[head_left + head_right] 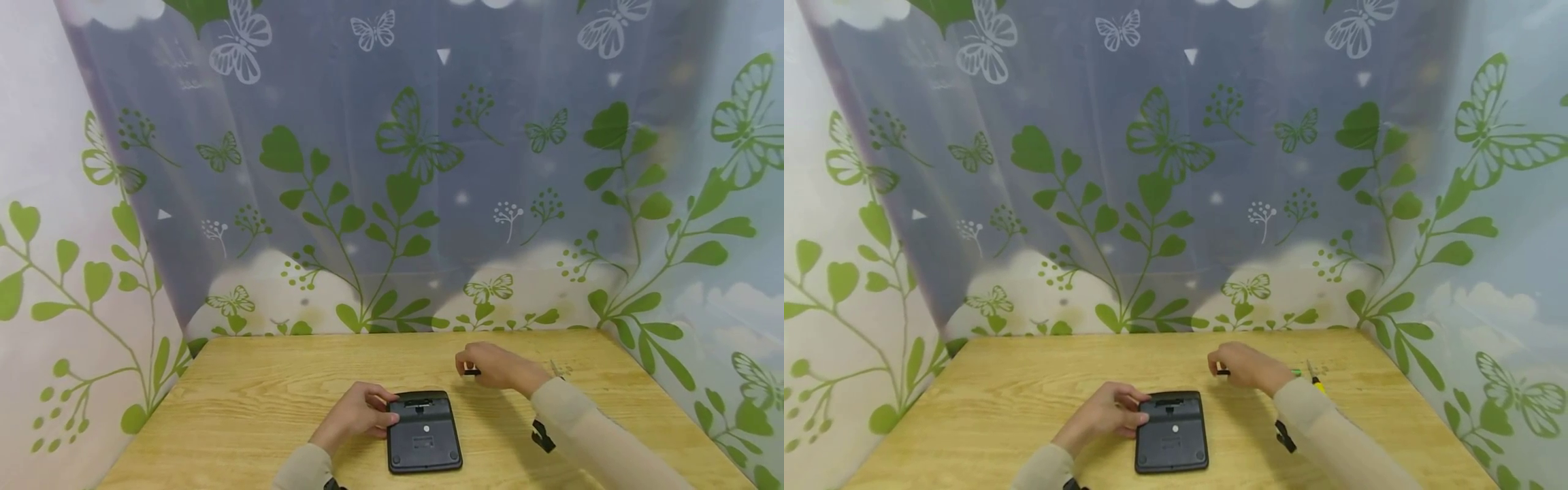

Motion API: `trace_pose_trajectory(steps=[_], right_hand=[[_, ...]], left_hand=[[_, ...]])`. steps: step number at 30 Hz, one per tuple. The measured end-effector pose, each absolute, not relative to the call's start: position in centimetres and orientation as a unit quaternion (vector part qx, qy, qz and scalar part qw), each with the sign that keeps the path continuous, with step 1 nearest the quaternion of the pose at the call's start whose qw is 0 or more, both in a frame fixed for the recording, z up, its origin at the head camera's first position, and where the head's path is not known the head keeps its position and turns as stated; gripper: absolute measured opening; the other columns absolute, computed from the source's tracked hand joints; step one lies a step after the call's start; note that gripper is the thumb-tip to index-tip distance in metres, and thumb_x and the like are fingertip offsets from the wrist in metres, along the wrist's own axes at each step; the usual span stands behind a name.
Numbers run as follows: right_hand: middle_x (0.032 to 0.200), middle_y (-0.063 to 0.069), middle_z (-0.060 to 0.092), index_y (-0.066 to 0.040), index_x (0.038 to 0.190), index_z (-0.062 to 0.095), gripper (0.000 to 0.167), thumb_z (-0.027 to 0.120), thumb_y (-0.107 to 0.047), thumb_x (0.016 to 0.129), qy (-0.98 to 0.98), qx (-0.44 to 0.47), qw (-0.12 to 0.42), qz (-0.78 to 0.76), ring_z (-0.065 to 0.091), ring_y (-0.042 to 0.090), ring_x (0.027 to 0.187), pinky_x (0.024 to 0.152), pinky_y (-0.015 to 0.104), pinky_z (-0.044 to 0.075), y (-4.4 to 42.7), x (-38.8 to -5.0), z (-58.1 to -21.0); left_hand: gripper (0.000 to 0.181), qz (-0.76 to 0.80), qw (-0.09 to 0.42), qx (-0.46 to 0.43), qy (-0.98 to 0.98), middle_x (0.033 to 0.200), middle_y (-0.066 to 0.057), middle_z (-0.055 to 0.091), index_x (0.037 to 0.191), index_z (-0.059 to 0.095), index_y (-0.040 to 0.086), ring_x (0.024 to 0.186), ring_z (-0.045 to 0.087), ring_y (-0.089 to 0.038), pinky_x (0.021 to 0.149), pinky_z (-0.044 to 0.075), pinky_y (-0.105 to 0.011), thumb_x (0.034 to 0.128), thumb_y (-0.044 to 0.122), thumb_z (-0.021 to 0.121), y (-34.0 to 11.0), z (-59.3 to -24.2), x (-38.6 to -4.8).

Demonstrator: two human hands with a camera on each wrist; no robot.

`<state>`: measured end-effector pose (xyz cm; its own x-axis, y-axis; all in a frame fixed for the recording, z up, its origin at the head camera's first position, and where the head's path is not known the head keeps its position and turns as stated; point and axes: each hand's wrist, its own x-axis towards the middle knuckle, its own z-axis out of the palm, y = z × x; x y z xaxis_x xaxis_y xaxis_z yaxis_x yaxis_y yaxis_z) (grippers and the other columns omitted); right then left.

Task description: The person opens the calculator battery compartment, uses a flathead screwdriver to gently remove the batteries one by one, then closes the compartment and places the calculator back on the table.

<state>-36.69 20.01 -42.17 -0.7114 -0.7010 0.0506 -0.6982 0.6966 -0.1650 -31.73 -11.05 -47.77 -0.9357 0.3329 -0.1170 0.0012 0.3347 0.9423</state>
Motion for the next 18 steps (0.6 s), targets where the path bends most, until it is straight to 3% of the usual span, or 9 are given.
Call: trace_pose_trajectory(steps=[18], right_hand=[[0.101,0.004,0.065,-0.018,0.102,0.069,0.029,0.071,0.009,0.090,0.911,-0.404,0.011,-0.078,0.063,0.017,0.092,0.077,0.030,0.058,16.4,-35.1,-40.6]], left_hand=[[0.034,0.567,0.143,0.107,0.804,0.096,-0.015,0.065,0.118,0.074,0.001,0.072,0.070,-0.017,0.066,0.068,-0.037,0.0853,-0.003,0.081,-11.1,-47.7,-31.8]])
